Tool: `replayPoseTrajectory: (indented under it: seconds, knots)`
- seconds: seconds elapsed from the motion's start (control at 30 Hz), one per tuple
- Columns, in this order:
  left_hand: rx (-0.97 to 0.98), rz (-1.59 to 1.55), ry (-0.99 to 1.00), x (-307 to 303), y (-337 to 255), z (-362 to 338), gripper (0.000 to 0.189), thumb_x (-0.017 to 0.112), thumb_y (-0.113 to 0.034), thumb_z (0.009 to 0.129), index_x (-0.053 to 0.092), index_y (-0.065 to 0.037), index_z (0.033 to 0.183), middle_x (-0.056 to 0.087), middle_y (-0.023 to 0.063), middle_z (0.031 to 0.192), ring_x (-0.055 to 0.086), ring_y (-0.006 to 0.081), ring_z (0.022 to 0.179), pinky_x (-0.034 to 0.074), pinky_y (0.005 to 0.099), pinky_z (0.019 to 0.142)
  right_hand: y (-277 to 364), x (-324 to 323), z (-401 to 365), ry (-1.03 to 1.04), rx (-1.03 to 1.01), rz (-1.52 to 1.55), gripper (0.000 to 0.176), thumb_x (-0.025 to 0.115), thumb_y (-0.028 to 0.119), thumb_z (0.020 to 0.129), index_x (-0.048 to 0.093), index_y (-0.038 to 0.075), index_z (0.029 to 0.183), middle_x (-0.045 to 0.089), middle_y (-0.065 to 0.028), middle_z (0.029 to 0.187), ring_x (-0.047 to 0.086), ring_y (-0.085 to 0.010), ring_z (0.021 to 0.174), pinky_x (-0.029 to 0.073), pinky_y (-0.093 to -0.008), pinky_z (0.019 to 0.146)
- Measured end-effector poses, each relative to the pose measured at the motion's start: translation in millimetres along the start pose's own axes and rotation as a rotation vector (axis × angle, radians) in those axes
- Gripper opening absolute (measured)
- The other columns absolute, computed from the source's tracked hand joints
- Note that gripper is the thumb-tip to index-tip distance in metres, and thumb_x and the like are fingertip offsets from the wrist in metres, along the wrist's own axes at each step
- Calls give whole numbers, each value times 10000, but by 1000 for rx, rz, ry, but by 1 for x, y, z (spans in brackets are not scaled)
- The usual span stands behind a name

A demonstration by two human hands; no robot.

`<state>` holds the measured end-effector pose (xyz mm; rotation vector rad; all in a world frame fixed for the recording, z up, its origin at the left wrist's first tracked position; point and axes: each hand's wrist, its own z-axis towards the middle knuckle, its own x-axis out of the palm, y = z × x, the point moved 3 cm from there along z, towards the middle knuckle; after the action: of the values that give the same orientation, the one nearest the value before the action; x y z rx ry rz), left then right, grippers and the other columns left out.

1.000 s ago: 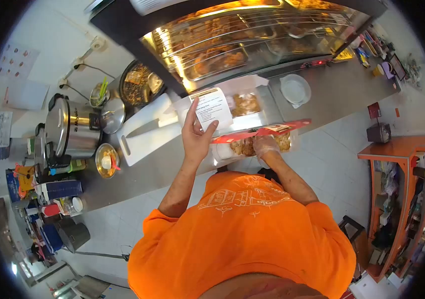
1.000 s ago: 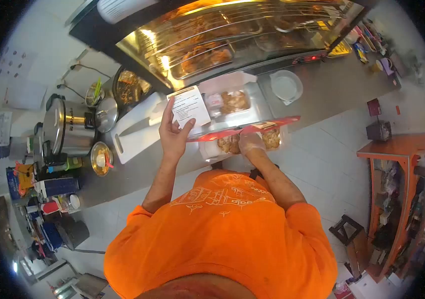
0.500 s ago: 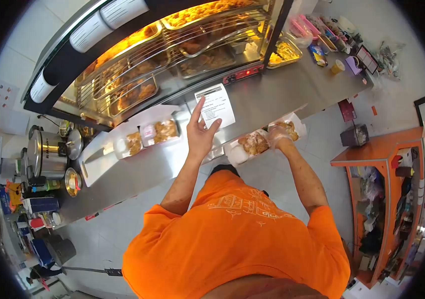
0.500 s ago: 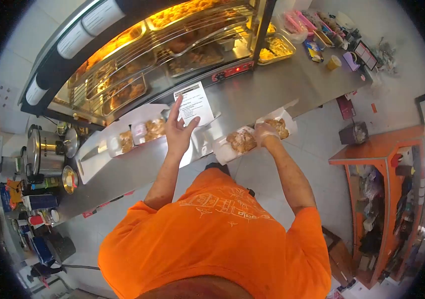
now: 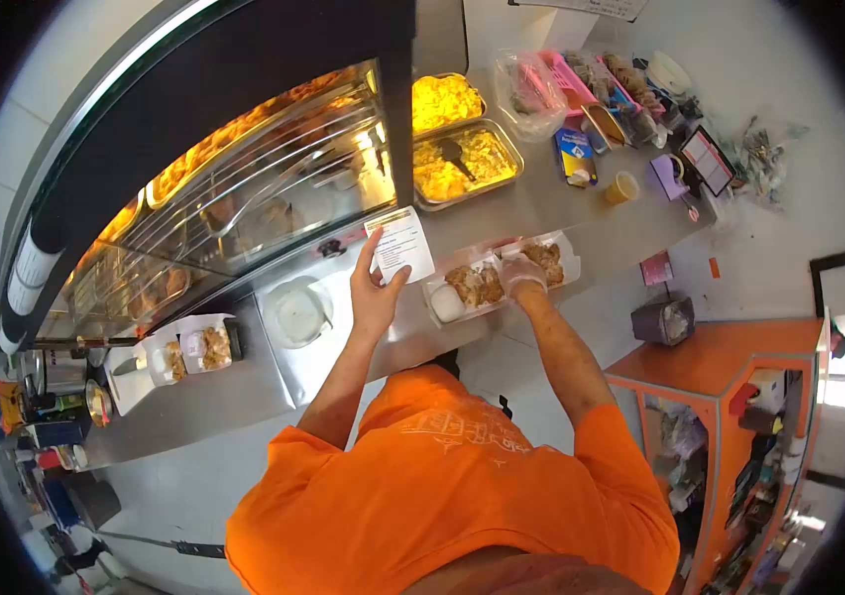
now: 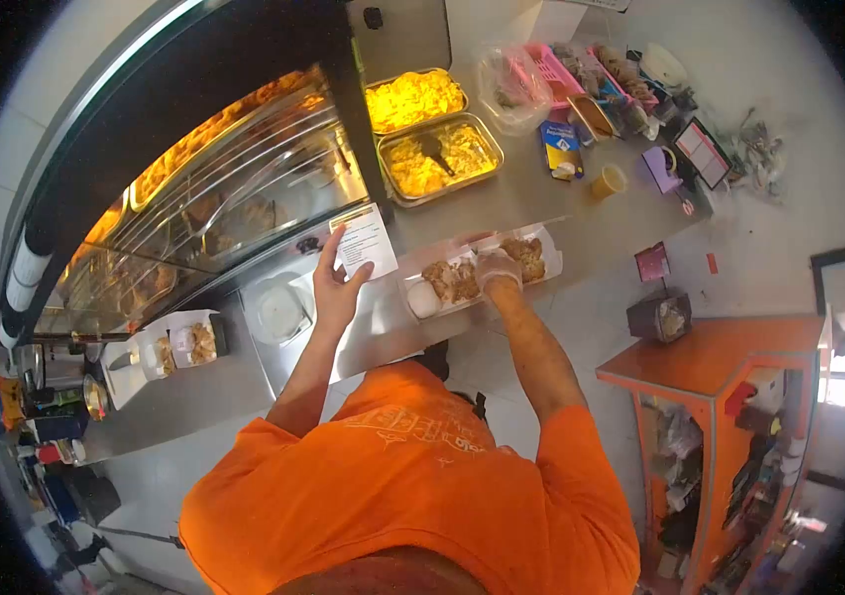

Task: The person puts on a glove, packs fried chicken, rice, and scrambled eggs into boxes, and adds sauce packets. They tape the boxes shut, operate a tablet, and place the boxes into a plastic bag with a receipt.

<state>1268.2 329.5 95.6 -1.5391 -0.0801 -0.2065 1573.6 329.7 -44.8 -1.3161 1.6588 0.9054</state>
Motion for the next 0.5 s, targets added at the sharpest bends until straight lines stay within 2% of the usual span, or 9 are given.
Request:
replayPoseTrajectory:
  seconds: [0.1,0.13,0.23,0.27,0.37,0.4,0.43,0.5]
  knots:
    - [-23,184,-31,28,2,16,701,645,123,826,396,-33,1462,534,153,1351,604,237,1158,518,322,966,-22,-28,23,305,-18,-113,365,525,263,889,682,66,1153,652,-194,1218,639,-350,1123,515,-442,947]
    - [-23,89,-92,32,15,20,599,640,108,835,481,-22,1398,560,153,1305,624,217,1099,522,300,919,-22,-51,34,220,-49,-49,359,524,255,886,682,67,1149,659,-197,1196,641,-352,1113,517,-440,942]
    - [-6,242,-117,32,51,25,434,633,96,845,611,-27,1261,599,137,1209,628,195,1049,524,293,880,-1,-133,73,-9,-111,153,349,519,234,881,678,76,1148,678,-203,1133,645,-357,1085,522,-429,930]
    - [29,319,-158,45,40,29,284,630,61,851,688,-24,1115,637,130,1043,647,193,983,521,293,850,10,-162,95,-76,-102,231,352,515,231,880,676,82,1156,683,-203,1113,646,-358,1075,522,-424,929]
    - [-52,768,-101,71,26,57,247,622,43,845,704,-22,1068,635,146,888,669,267,926,524,314,855,25,-154,200,-143,-320,329,404,467,320,945,653,68,1201,627,-200,1248,625,-350,1134,516,-456,931]
    - [-17,826,-99,84,23,71,234,623,-78,866,699,36,1056,687,187,978,680,305,932,526,351,798,33,-151,221,-134,-382,352,420,456,336,953,646,64,1211,613,-197,1275,619,-350,1145,513,-450,941]
    - [-96,881,-69,92,33,84,254,636,-116,863,697,39,1054,685,200,994,683,308,922,530,360,788,42,-147,243,-126,-445,377,437,445,351,960,639,59,1221,598,-195,1301,613,-349,1157,511,-444,951]
    - [-258,982,2,97,69,111,310,661,-192,856,693,47,1052,682,226,1025,688,315,903,538,378,766,57,-104,292,12,-224,261,422,396,327,1008,572,105,1322,574,-97,1371,577,-337,1209,496,-420,1000]
